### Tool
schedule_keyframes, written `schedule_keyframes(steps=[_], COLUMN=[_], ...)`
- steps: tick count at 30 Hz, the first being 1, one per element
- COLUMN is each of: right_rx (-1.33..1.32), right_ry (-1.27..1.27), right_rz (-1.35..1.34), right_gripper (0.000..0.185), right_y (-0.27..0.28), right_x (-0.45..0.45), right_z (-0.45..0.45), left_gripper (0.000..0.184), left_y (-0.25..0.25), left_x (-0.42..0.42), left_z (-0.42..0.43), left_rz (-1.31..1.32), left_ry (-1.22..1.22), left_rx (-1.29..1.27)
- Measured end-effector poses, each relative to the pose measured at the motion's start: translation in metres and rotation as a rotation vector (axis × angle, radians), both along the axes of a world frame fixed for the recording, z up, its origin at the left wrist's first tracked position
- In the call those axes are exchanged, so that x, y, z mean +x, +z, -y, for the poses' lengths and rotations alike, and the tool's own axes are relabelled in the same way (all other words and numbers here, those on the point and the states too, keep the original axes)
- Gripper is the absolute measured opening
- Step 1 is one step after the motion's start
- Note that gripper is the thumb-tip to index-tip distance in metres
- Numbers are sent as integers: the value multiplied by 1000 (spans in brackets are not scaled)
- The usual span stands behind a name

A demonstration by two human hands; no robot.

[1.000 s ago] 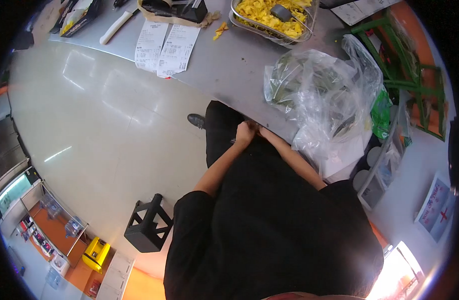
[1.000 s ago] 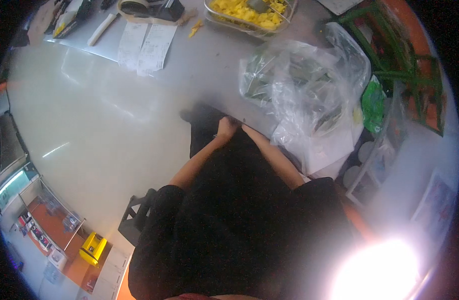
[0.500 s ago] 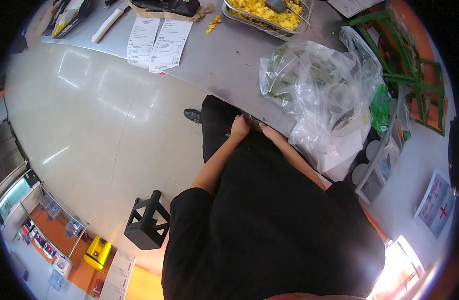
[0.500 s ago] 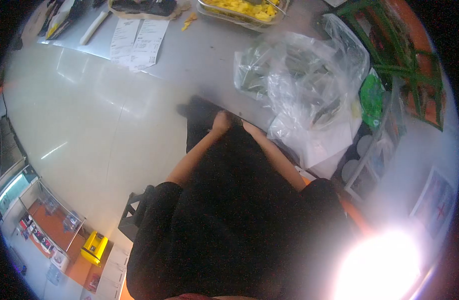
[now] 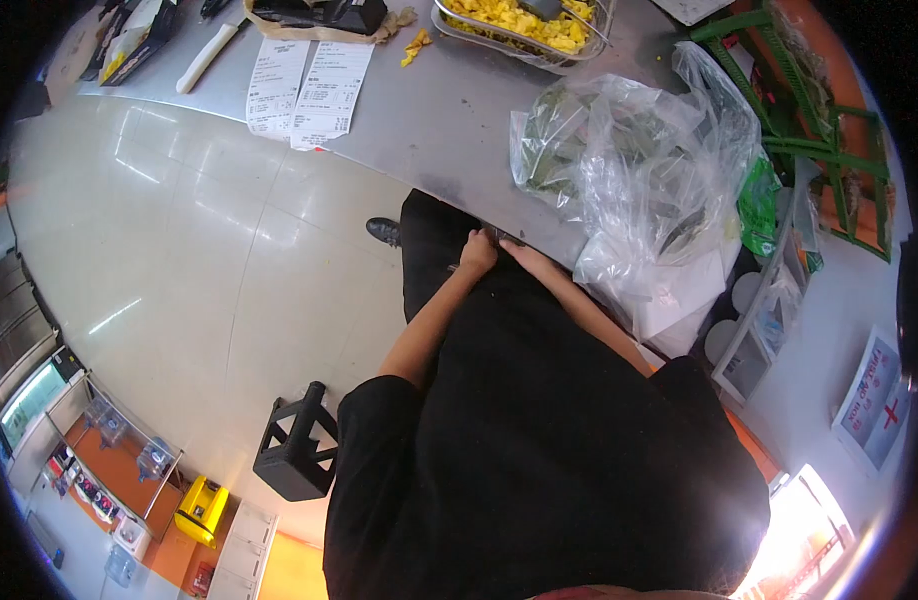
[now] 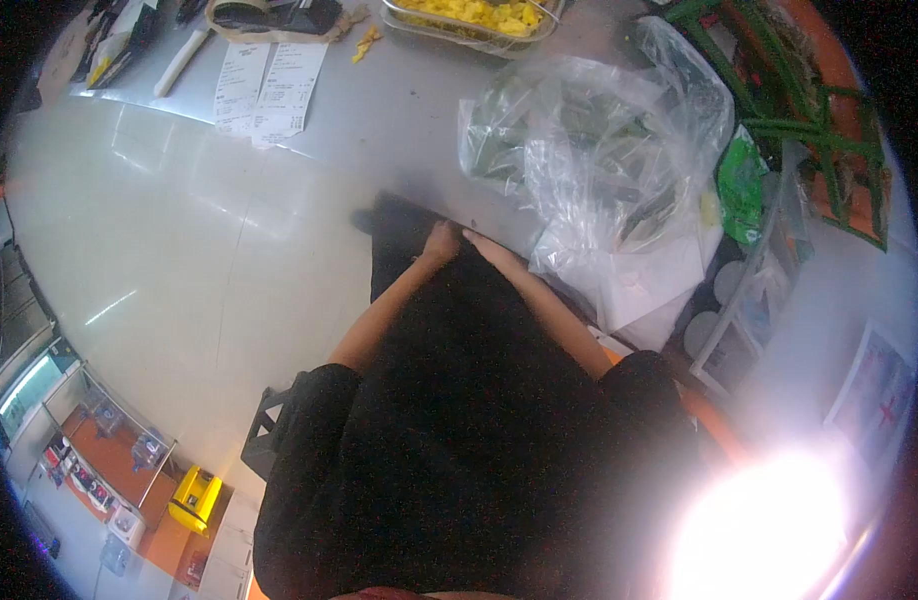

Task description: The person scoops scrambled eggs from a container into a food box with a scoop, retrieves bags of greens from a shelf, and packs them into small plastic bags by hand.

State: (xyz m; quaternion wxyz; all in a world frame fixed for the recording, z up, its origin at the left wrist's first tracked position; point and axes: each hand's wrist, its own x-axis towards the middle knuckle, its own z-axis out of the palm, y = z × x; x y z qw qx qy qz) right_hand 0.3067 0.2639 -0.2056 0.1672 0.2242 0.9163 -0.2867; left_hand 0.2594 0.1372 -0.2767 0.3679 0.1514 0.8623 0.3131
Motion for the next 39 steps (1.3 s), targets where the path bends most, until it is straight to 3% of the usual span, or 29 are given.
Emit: schedule_keyframes(steps=[7, 13, 15, 18, 20, 21, 24, 25, 26, 29, 32, 35, 39], right_rx=[-115, 16, 129, -128, -142, 2, -164, -284, -406, -596, -763, -726, -397], right_ry=[2, 152, 195, -3, -82, -57, 29, 106, 184, 304, 386, 503, 712], right_rz=[-244, -218, -225, -294, -346, -365, -290, -271, -251, -339, -257, -253, -528], right_gripper=[42, 40, 40, 29, 20, 16, 11, 12, 14, 15, 13, 15, 16], right_y=[-22, -10, -49, -73, -68, -54, 9, 62, 100, 135, 222, 287, 321], right_x=[-4, -23, -8, 4, 1, -4, -22, -35, -45, -51, -83, -118, -152], right_z=[7, 2, -6, -10, -7, 0, 24, 33, 43, 63, 59, 35, -14], left_gripper=[23, 21, 21, 20, 17, 15, 9, 8, 10, 27, 41, 55, 54], left_y=[10, 32, 44, 69, 100, 109, 137, 152, 179, 219, 295, 321, 317], left_x=[-1, -10, -13, -22, -29, -29, -27, -28, -31, -34, -49, -69, -97], left_z=[4, 3, 0, 0, 7, 11, 36, 51, 65, 112, 117, 92, 49], left_rz=[-97, -68, -38, 7, 47, 14, -103, -152, -53, 121, -361, -580, -671], left_ry=[93, 133, 141, 165, 195, 220, 234, 199, 232, 208, 117, -14, 35], left_rx=[114, 181, 144, 85, 141, 199, 350, 385, 375, 479, 323, 225, 170])
